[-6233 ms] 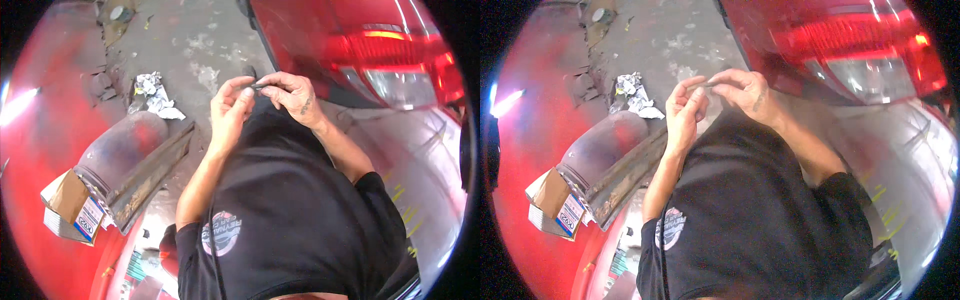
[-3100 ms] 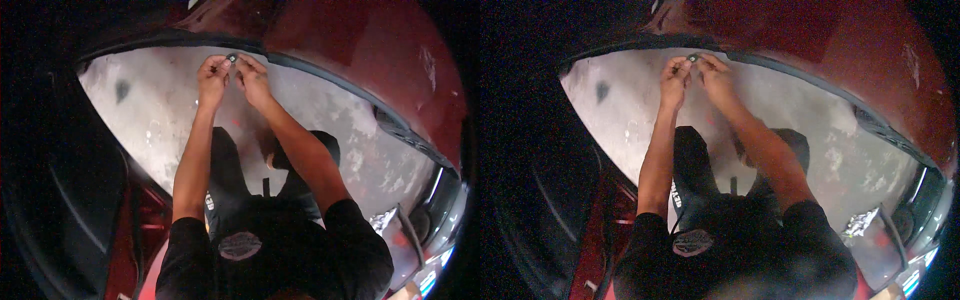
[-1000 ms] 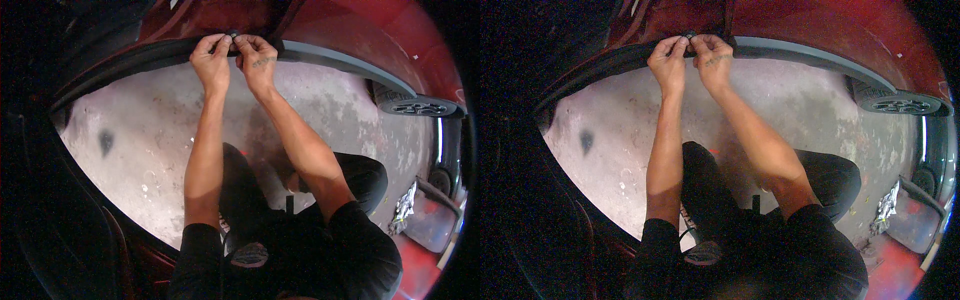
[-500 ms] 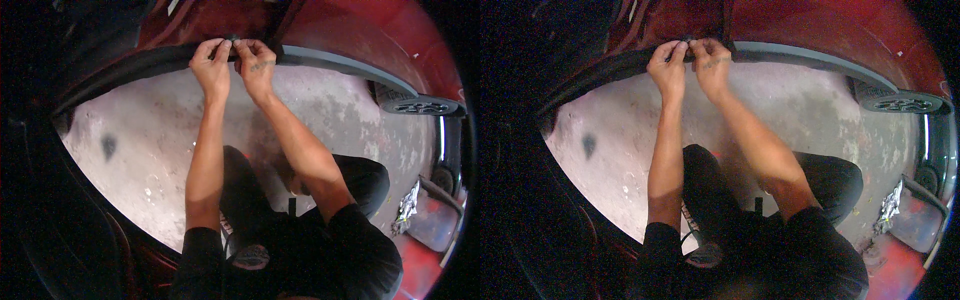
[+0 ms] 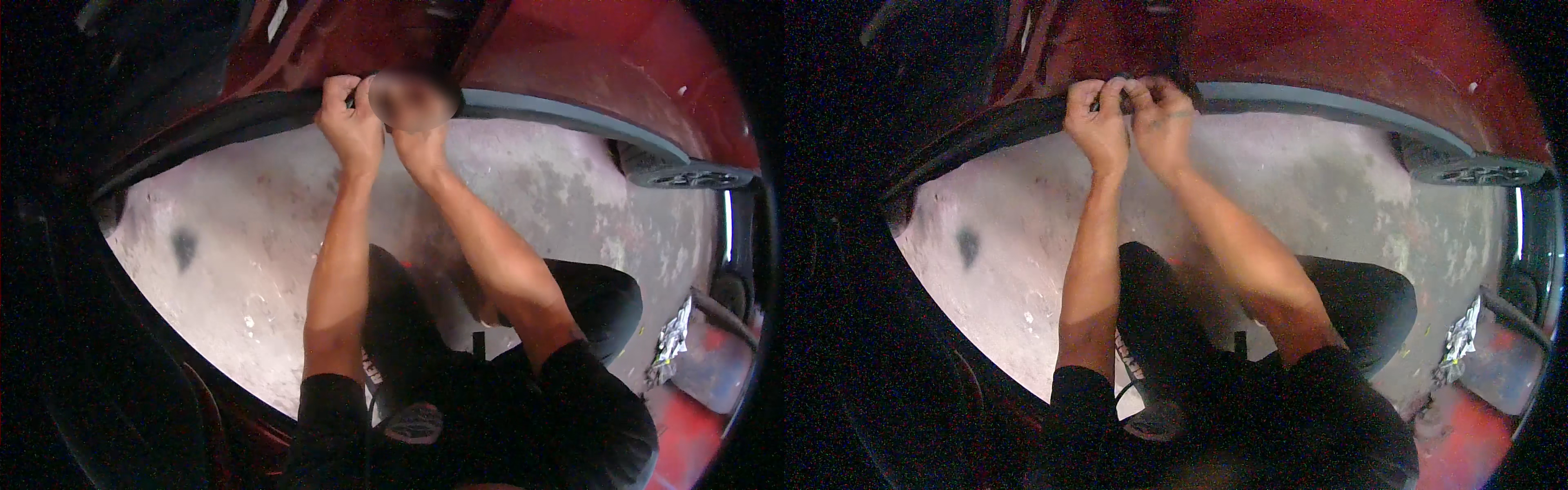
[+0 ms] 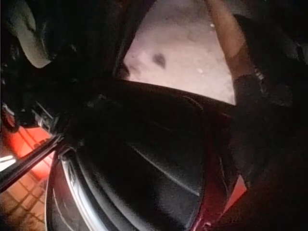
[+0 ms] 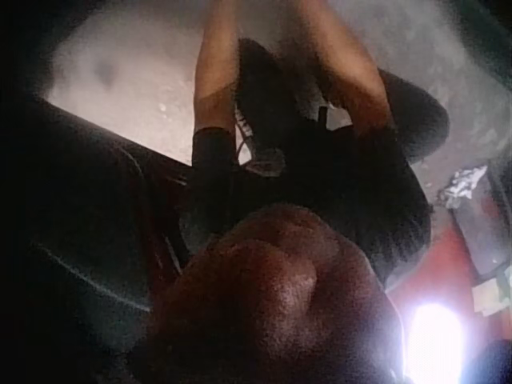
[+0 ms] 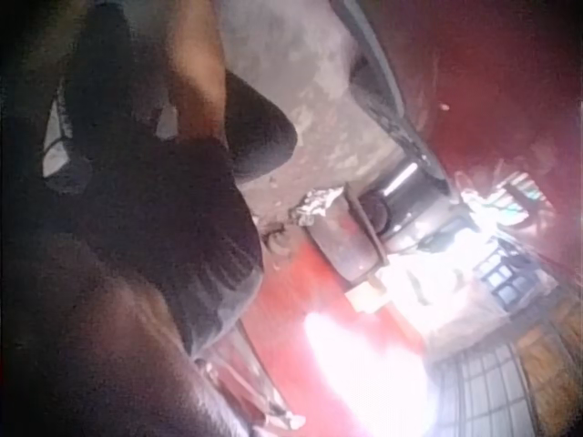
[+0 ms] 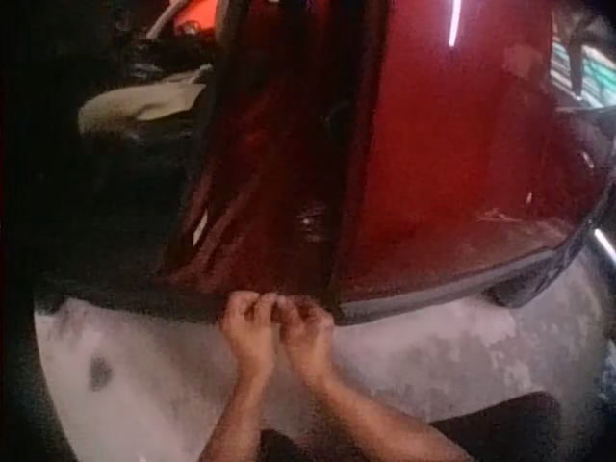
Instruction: The person installs plastic clips into the door frame of a red car, then moves to the trunk to install a rubber seal and additional clips. The person uses their hands to press the parts into place.
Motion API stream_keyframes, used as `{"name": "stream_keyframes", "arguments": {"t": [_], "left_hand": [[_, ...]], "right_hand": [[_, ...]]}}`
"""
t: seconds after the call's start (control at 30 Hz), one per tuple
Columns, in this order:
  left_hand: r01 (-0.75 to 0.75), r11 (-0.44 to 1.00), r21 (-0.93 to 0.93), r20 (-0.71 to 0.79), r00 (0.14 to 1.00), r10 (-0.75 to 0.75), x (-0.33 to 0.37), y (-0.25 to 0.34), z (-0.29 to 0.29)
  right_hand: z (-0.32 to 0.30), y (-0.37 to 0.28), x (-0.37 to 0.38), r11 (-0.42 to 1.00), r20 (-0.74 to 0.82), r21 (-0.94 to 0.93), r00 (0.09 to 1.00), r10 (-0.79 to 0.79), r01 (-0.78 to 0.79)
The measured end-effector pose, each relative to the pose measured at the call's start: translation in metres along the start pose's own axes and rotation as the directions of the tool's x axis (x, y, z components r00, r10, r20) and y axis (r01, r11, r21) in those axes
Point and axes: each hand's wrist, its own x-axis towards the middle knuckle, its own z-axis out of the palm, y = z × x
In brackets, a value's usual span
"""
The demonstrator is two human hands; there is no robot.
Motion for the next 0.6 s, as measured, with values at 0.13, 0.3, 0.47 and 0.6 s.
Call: {"name": "stream_keyframes", "arguments": {"t": [0.13,0.3,0.47,0.6], "left_hand": [[0.029,0.999,-0.039,-0.002,1.000,-0.029,-0.008,0.005,0.007],[0.161,0.963,-0.217,0.075,0.986,-0.147,-0.010,0.007,0.005],[0.173,0.960,-0.218,0.054,0.985,-0.165,-0.013,0.013,0.002],[0.206,0.940,-0.272,0.056,0.979,-0.198,-0.013,0.022,0.001]], "right_hand": [[-0.005,0.004,-0.002,0.998,0.023,-0.051,0.999,-0.039,0.040],[-0.017,-0.005,-0.016,0.975,0.126,0.136,0.979,0.157,-0.174],[-0.019,-0.013,-0.006,0.987,0.101,0.149,0.994,0.044,-0.059],[-0.015,-0.022,-0.004,0.979,0.101,0.181,0.992,0.079,-0.096]]}}
